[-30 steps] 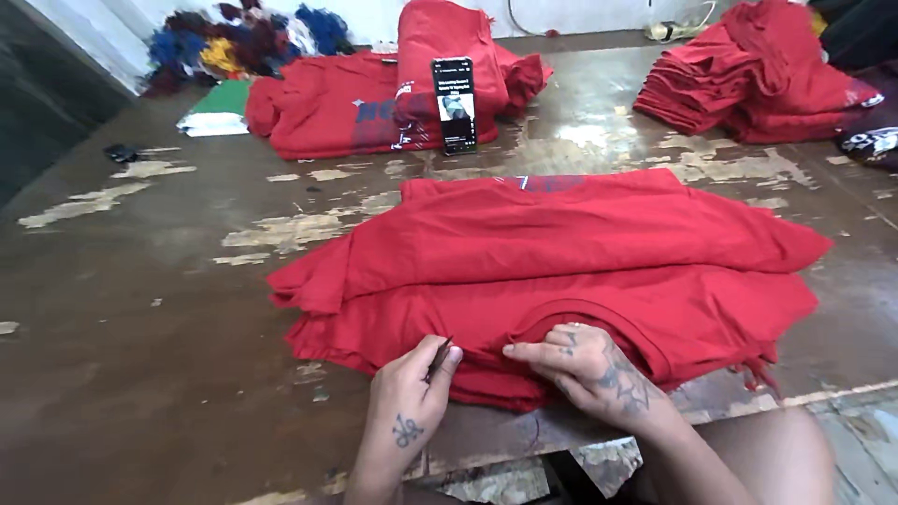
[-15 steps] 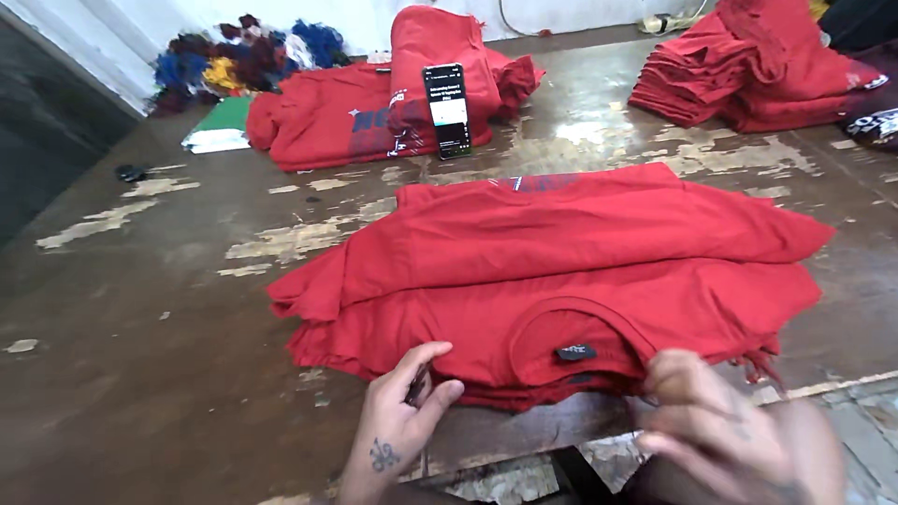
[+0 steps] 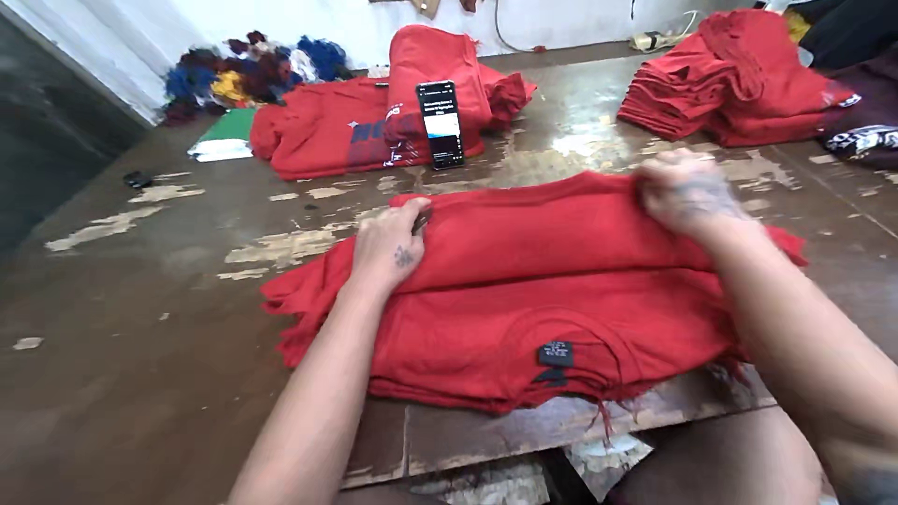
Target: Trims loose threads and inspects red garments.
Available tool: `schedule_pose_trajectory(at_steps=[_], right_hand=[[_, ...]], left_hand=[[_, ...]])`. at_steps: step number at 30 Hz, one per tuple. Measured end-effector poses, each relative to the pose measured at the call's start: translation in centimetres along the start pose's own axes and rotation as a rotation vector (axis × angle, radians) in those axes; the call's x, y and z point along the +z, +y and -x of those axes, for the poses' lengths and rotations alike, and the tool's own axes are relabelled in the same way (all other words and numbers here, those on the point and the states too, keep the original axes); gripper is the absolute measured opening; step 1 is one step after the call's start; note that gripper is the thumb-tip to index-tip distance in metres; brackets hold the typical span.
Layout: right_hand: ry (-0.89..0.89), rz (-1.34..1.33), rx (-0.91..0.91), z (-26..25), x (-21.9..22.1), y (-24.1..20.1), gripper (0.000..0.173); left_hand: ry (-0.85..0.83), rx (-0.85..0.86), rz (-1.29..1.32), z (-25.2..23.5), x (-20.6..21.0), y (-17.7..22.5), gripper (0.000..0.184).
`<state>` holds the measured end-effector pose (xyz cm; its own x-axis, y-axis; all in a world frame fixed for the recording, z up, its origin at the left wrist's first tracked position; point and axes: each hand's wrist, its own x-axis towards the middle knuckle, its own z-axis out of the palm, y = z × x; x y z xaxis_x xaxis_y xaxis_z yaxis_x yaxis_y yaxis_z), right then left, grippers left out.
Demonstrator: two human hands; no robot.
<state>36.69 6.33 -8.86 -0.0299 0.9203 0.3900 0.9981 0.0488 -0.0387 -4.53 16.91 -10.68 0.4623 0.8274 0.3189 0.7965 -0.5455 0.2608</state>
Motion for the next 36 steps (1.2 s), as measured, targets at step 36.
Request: schedule_pose_trajectory(at_steps=[36], right_hand=[[-0.111,-0.344,0.205,12.1,-0.3,-3.0,0.078]], left_hand=[[0.069,-0.176,-0.184,11.5,-0.7,-4.8,0.034]])
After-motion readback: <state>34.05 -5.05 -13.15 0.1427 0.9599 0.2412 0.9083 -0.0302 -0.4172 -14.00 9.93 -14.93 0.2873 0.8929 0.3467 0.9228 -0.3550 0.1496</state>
